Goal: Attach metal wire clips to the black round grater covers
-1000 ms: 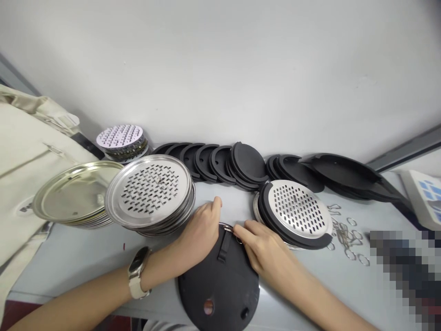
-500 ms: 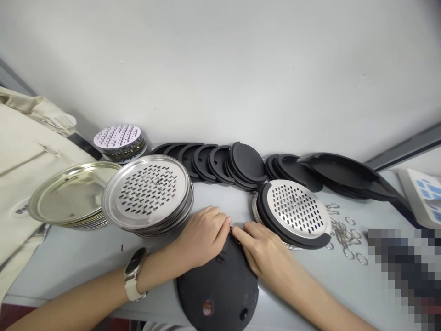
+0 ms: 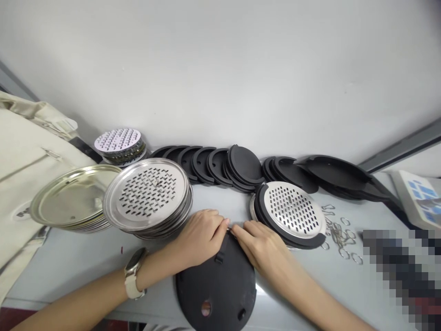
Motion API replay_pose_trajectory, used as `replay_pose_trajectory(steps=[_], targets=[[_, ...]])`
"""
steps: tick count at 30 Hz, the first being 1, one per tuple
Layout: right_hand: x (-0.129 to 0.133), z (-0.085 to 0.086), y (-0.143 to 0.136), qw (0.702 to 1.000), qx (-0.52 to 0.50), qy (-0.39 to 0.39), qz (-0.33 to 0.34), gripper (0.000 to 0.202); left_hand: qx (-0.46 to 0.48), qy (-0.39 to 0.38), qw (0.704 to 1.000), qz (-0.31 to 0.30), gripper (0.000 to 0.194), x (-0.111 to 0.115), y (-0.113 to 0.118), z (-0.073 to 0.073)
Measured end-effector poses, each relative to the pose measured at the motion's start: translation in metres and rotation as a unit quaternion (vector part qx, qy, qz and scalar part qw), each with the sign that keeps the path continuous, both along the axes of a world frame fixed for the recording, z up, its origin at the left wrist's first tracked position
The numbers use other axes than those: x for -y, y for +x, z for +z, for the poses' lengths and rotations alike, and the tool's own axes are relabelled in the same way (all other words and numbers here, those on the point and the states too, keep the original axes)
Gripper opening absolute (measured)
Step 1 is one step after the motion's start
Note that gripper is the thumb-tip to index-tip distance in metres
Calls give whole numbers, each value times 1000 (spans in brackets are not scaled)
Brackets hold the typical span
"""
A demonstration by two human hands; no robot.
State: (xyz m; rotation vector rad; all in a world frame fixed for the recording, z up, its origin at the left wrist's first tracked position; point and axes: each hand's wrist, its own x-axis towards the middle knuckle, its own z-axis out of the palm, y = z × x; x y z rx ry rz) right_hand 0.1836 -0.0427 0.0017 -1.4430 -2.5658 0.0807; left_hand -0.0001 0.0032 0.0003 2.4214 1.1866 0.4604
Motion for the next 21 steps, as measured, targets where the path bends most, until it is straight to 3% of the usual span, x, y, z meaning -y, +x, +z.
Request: replay_pose_trajectory(steps=[21], targets=[[3, 3, -4, 999, -30, -10, 12, 17, 4, 18, 999, -26, 33, 1, -1, -1]])
